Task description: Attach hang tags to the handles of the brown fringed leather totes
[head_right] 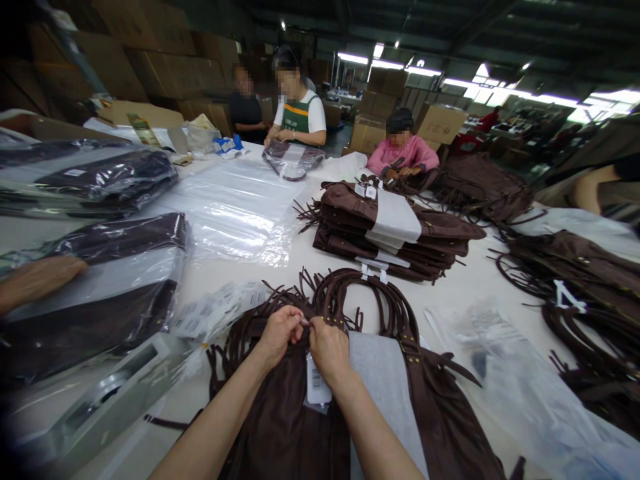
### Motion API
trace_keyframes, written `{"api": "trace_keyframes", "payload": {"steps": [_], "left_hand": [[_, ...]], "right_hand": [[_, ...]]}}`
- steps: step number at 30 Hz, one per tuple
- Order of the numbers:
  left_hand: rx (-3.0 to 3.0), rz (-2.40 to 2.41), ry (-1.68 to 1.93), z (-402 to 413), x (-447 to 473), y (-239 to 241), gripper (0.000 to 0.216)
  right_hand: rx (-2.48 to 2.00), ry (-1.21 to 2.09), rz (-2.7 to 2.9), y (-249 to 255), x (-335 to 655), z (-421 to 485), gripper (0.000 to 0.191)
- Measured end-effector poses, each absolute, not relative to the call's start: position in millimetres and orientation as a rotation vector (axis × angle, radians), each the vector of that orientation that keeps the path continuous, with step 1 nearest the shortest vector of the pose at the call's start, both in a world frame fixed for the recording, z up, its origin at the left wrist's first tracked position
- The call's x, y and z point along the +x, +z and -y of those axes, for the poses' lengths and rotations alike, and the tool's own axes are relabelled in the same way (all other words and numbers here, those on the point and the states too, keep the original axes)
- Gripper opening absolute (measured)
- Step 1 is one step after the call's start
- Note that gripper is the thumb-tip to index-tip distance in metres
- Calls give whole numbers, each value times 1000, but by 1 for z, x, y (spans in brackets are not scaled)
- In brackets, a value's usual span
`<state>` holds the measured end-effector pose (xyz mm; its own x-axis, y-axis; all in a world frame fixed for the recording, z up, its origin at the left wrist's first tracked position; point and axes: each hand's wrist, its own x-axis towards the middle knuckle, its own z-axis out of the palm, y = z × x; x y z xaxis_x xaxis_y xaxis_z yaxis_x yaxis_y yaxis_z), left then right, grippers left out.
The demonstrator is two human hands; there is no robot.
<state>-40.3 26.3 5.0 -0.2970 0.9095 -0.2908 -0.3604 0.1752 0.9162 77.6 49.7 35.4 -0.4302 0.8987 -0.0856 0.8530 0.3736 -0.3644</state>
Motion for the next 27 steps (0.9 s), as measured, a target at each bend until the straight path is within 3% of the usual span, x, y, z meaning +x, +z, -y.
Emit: {"api": "trace_keyframes", "payload": {"steps": [27], "left_hand": [[555,-1364,1404,-33,-36,8,11]], "right_hand": [[-1566,883,2242,22,83,-57,21]]}}
